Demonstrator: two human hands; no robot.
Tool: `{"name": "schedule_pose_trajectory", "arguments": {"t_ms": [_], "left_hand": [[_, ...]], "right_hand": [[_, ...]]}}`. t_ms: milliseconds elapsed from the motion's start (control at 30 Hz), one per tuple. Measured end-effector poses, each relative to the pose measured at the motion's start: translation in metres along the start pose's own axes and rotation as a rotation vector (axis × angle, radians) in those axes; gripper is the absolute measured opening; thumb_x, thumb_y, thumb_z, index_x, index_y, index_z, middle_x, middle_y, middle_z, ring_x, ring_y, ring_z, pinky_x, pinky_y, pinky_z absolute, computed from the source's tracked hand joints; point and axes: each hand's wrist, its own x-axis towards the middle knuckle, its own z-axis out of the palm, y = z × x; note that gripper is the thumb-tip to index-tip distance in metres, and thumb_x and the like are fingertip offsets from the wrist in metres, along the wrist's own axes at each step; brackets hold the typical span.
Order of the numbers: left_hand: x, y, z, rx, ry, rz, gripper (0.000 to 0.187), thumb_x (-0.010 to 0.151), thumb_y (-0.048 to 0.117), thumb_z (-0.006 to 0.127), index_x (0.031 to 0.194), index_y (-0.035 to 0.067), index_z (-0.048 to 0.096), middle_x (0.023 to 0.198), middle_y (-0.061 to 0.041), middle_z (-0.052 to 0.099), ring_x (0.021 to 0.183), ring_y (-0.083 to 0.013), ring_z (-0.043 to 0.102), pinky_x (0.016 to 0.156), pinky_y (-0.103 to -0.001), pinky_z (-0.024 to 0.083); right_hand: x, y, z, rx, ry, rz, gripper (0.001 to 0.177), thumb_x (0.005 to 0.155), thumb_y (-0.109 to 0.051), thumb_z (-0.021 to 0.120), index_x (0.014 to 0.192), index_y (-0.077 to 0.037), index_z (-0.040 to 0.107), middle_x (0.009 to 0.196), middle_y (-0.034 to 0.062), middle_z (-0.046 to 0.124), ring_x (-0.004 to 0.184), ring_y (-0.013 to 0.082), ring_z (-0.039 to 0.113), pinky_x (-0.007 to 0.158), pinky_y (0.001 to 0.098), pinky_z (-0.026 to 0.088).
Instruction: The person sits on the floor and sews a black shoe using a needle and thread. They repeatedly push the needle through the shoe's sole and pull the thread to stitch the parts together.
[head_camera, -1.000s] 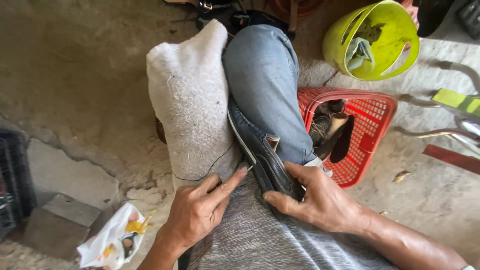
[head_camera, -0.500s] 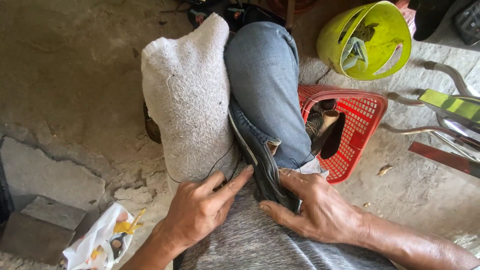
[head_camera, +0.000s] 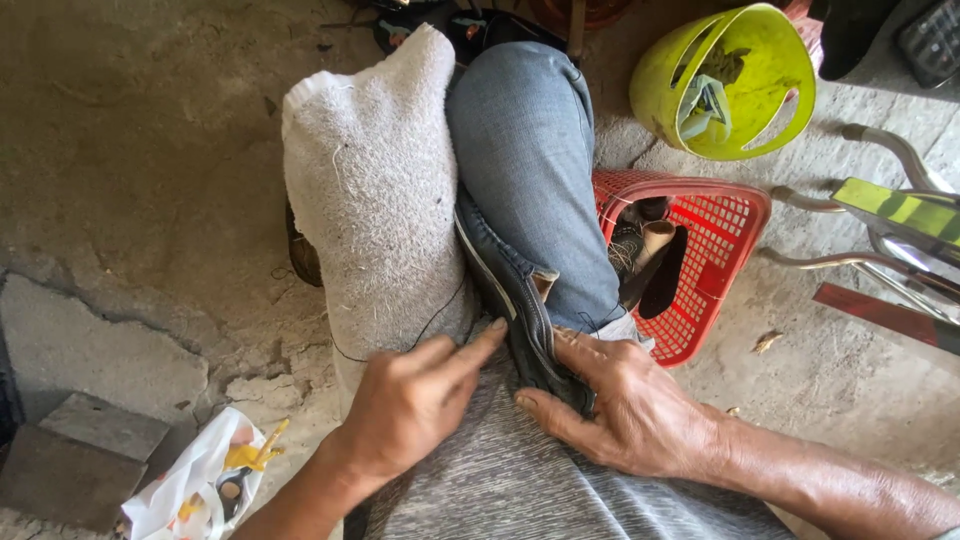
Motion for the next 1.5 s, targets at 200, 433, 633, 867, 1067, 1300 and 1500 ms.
{"name": "schedule_pose_trajectory", "arguments": {"t_ms": [200,433,633,867,1067,1300,1500], "left_hand": [[0.01,0.005,0.002,-0.021,0.048,-0.002,0.038,0.096,0.004,0.068,0.134,0.006,0.067,0.07,0.001,0.055,0.043,-0.0126,0.049,0.036,-0.031,0.049],[0.002,-0.01,-0.035,0.072,0.082,0.121,0.034,0.096,0.0,0.068,0.13,-0.001,0.065,0.102,-0.012,0.077,0.058,-0.0141,0.069,0.051,-0.029,0.061],[-0.01,-0.042,-0.077,-0.121,0.144,-0.026,0.015,0.094,0.004,0.069,0.105,-0.005,0.073,0.098,-0.016,0.077,0.08,-0.0217,0.075,0.075,-0.032,0.06],[-0.027,-0.071,-0.069,-0.242,0.187,-0.072,0.016,0.098,0.004,0.064,0.107,-0.007,0.071,0.098,-0.018,0.074,0.084,-0.0237,0.073,0.075,-0.031,0.06],[-0.029,-0.066,-0.063,-0.273,0.202,-0.078,0.017,0.098,0.004,0.064,0.109,-0.006,0.071,0.098,-0.016,0.074,0.084,-0.0216,0.072,0.075,-0.029,0.061],[-0.024,-0.052,-0.044,-0.147,0.303,-0.069,0.011,0.094,0.001,0.069,0.101,-0.001,0.078,0.084,-0.017,0.076,0.071,-0.0317,0.075,0.066,-0.043,0.058],[-0.035,-0.059,-0.034,-0.087,0.207,0.059,0.021,0.094,0.001,0.068,0.112,-0.008,0.069,0.1,-0.019,0.076,0.084,-0.0251,0.077,0.077,-0.029,0.069]], "right_hand": [[0.001,-0.001,0.001,-0.021,-0.001,0.019,0.031,0.093,-0.041,0.071,0.095,-0.011,0.062,0.063,0.0056,0.058,0.046,0.0232,0.052,0.05,0.0409,0.041],[0.016,-0.005,-0.027,0.136,-0.039,-0.171,0.063,0.086,-0.057,0.069,0.107,0.002,0.068,0.124,0.0179,0.074,0.104,0.0288,0.077,0.084,0.0409,0.059],[0.001,0.066,-0.06,0.453,0.51,0.343,0.015,0.101,-0.013,0.064,0.104,-0.007,0.078,0.079,0.0054,0.074,0.057,0.0101,0.061,0.057,0.0215,0.049],[-0.008,0.142,-0.05,-0.328,0.419,0.619,0.03,0.105,-0.043,0.06,0.12,-0.018,0.067,0.108,0.0079,0.078,0.092,0.0373,0.075,0.082,0.0524,0.057],[-0.018,0.149,-0.037,-0.081,0.713,0.347,0.019,0.103,-0.023,0.073,0.115,-0.009,0.075,0.114,0.0072,0.075,0.1,0.0187,0.07,0.076,0.0362,0.057],[-0.007,0.107,-0.015,-0.539,0.982,-0.136,0.014,0.096,-0.013,0.082,0.104,-0.016,0.071,0.108,0.0041,0.068,0.11,0.0296,0.065,0.1,0.0397,0.05],[0.034,0.033,0.025,-0.609,0.602,-0.486,0.05,0.102,-0.021,0.072,0.146,-0.005,0.054,0.155,0.0221,0.047,0.148,0.0481,0.036,0.121,0.0631,0.036]]}}
